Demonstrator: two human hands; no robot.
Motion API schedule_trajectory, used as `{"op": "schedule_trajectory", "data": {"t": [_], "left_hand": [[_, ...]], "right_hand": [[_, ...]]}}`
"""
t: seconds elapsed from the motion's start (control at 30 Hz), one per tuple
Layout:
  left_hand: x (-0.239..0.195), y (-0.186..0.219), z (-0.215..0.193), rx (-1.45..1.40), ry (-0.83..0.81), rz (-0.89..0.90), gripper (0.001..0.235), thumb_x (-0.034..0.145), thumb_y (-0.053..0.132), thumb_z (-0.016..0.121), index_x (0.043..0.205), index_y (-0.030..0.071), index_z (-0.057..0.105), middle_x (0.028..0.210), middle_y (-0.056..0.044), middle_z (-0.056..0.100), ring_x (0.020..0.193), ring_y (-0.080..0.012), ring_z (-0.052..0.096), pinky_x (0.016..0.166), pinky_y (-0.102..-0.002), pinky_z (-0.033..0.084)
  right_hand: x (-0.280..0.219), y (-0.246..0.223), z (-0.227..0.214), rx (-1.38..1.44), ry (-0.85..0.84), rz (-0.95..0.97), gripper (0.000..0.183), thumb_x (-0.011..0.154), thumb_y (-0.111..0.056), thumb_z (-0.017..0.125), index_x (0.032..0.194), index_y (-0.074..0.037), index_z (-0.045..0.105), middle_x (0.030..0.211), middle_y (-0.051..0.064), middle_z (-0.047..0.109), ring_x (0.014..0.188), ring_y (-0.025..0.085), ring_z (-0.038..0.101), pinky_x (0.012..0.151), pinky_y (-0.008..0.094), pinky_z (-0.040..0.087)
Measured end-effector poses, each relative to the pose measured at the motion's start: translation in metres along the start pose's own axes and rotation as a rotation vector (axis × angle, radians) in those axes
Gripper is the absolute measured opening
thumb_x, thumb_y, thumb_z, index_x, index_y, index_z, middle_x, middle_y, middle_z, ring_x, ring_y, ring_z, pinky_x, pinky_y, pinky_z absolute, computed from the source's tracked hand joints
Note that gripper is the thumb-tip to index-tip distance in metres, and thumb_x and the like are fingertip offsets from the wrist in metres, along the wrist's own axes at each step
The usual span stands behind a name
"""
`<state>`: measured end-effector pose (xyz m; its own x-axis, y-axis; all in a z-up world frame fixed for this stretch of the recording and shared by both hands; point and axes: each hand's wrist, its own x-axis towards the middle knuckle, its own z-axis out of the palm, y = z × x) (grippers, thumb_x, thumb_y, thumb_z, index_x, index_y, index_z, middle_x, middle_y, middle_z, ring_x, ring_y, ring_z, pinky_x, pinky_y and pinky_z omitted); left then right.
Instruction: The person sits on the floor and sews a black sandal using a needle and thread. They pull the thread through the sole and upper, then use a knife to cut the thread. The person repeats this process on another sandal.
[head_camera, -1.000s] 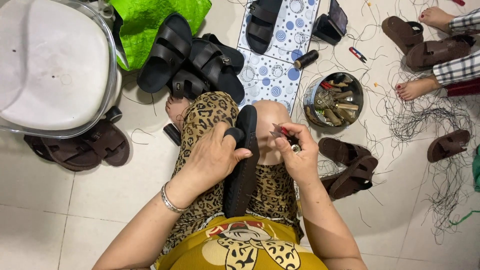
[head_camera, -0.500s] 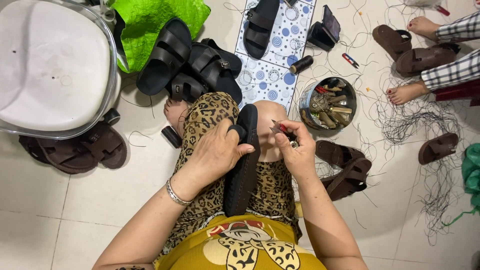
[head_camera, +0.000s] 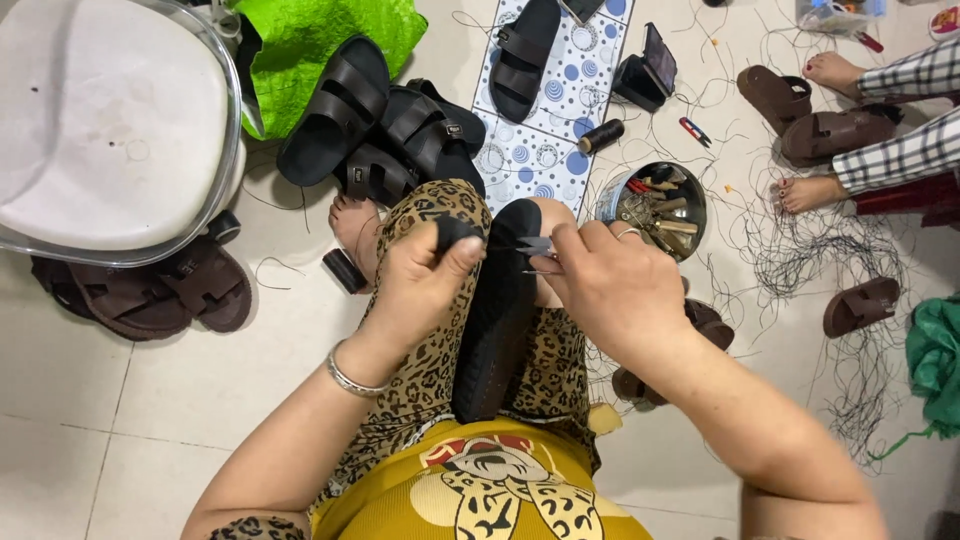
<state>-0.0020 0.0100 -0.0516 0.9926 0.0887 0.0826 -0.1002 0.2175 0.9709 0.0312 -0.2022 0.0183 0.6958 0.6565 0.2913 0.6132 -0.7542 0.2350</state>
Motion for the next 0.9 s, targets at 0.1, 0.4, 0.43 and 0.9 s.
{"op": "schedule_trajectory", "data": {"t": [0.1,0.4,0.43,0.9], "left_hand": [[-0.004,0.001,0.007,0.066,0.018,0.068,0.019,0.097,0.014,0.069,0.081,0.005,0.070,0.058,-0.005,0.051,0.060,-0.0091,0.050,0.055,-0.025,0.045],[0.027,0.031,-0.011,0.037,-0.018,0.099,0.019,0.105,0.011,0.054,0.091,0.005,0.065,0.058,0.000,0.052,0.051,-0.0128,0.053,0.058,-0.022,0.048],[0.033,0.032,-0.008,0.245,-0.038,0.084,0.023,0.102,0.017,0.061,0.084,0.002,0.065,0.059,-0.008,0.054,0.056,-0.0209,0.056,0.059,-0.032,0.047],[0.090,0.039,0.021,1.099,-0.384,-0.242,0.032,0.080,0.035,0.064,0.091,0.007,0.072,0.077,-0.017,0.070,0.089,-0.0444,0.071,0.071,-0.054,0.055]], "right_hand": [[0.007,0.000,-0.004,-0.188,-0.102,-0.138,0.028,0.094,-0.046,0.066,0.091,-0.019,0.066,0.071,0.000,0.059,0.065,0.018,0.067,0.051,0.028,0.057],[-0.002,0.048,-0.003,0.427,-0.516,0.244,0.021,0.093,-0.030,0.072,0.100,-0.011,0.076,0.084,0.011,0.078,0.083,0.033,0.077,0.073,0.046,0.060],[-0.026,0.065,0.028,0.680,-0.382,0.566,0.021,0.096,-0.030,0.073,0.110,-0.014,0.074,0.093,0.010,0.076,0.090,0.028,0.073,0.080,0.043,0.057],[-0.395,0.039,0.371,1.044,-0.458,1.773,0.063,0.095,-0.042,0.071,0.142,-0.004,0.054,0.110,0.026,0.072,0.095,0.038,0.073,0.069,0.050,0.058]]}}
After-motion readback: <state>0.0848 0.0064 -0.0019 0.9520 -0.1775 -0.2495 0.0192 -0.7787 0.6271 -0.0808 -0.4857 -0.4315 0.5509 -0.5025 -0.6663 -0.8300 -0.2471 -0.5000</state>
